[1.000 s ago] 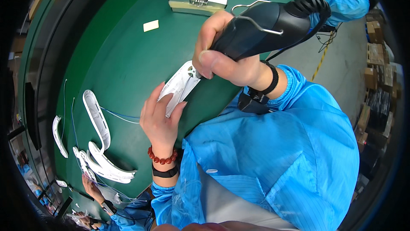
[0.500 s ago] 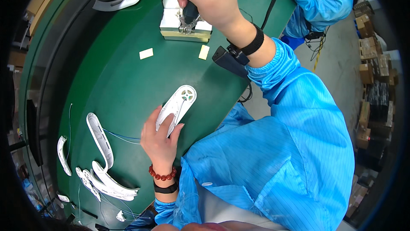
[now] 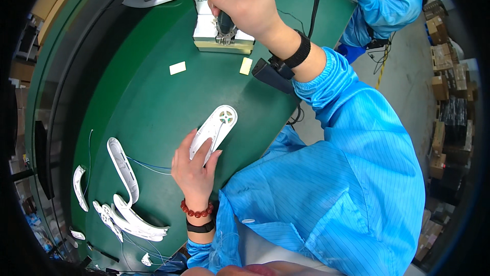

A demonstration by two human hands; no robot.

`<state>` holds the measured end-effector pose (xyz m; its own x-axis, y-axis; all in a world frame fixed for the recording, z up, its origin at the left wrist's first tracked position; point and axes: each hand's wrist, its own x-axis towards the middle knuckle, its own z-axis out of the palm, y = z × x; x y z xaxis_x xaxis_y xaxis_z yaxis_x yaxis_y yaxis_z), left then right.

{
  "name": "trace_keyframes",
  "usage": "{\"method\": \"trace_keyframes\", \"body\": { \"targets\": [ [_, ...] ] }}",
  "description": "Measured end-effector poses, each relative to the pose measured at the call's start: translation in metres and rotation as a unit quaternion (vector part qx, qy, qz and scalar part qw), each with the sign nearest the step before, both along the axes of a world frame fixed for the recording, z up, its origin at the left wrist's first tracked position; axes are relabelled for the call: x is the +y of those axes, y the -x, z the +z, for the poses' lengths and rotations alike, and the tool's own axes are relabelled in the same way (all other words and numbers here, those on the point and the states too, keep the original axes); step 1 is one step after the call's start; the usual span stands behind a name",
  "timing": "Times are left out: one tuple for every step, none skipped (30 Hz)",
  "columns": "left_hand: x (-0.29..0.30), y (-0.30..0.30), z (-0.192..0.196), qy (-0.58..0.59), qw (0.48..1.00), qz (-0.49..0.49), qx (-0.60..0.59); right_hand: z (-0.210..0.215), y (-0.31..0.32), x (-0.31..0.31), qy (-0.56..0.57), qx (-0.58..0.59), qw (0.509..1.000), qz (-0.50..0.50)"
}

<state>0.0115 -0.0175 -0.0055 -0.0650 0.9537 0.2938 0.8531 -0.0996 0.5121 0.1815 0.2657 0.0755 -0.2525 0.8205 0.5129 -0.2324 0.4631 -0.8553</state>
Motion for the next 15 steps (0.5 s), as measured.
{"method": "trace_keyframes", "body": {
  "targets": [
    [0.0, 0.0, -0.001, -0.001, 1.0, 0.0, 0.0, 0.0, 0.001, -0.001, 0.0, 0.0, 1.0, -0.002],
    [0.0, 0.0, -0.001, 0.001, 1.0, 0.001, -0.002, 0.001, 0.001, -0.002, 0.0, 0.0, 1.0, -0.003],
    [0.0, 0.001, -0.002, -0.011, 1.0, -0.001, 0.002, 0.002, 0.001, -0.003, 0.006, -0.005, 1.0, -0.009],
    [0.001, 0.001, -0.004, -0.022, 1.0, -0.001, 0.006, 0.004, 0.001, -0.005, 0.012, -0.01, 1.0, -0.014],
    [0.001, 0.001, -0.005, -0.032, 0.999, -0.002, 0.009, 0.006, 0.001, -0.006, 0.019, -0.015, 1.0, -0.019],
    [0.001, 0.001, -0.005, -0.034, 0.999, -0.001, 0.007, 0.008, 0.002, -0.006, 0.027, -0.022, 0.999, -0.018],
    [0.001, 0.001, -0.006, -0.036, 0.999, -0.001, 0.006, 0.01, 0.002, -0.006, 0.037, -0.028, 0.999, -0.017],
    [0.001, 0.002, -0.006, -0.038, 0.999, 0.0, 0.005, 0.011, 0.003, -0.006, 0.046, -0.033, 0.998, -0.016],
    [0.001, 0.002, -0.006, -0.038, 0.999, -0.001, 0.005, 0.013, 0.003, -0.006, 0.046, -0.041, 0.998, -0.005],
    [0.001, 0.002, -0.006, -0.038, 0.999, -0.001, 0.005, 0.013, 0.003, -0.007, 0.047, -0.05, 0.998, 0.006],
    [0.001, 0.002, -0.006, -0.037, 0.999, -0.002, 0.002, 0.012, 0.003, -0.008, 0.048, -0.059, 0.997, 0.019],
    [0.001, 0.002, -0.006, -0.039, 0.999, -0.003, 0.004, 0.01, 0.002, -0.012, 0.047, -0.052, 0.997, 0.02],
    [0.001, 0.002, -0.007, -0.039, 0.999, -0.003, 0.005, 0.006, 0.0, -0.02, 0.047, -0.045, 0.998, 0.022],
    [0.001, 0.002, -0.007, -0.036, 0.999, -0.003, 0.005, 0.002, -0.002, -0.028, 0.05, -0.039, 0.998, 0.026],
    [0.0, 0.002, -0.008, -0.038, 0.999, 0.0, 0.005, -0.002, -0.003, -0.036, 0.056, -0.041, 0.997, 0.044]
  ]
}}
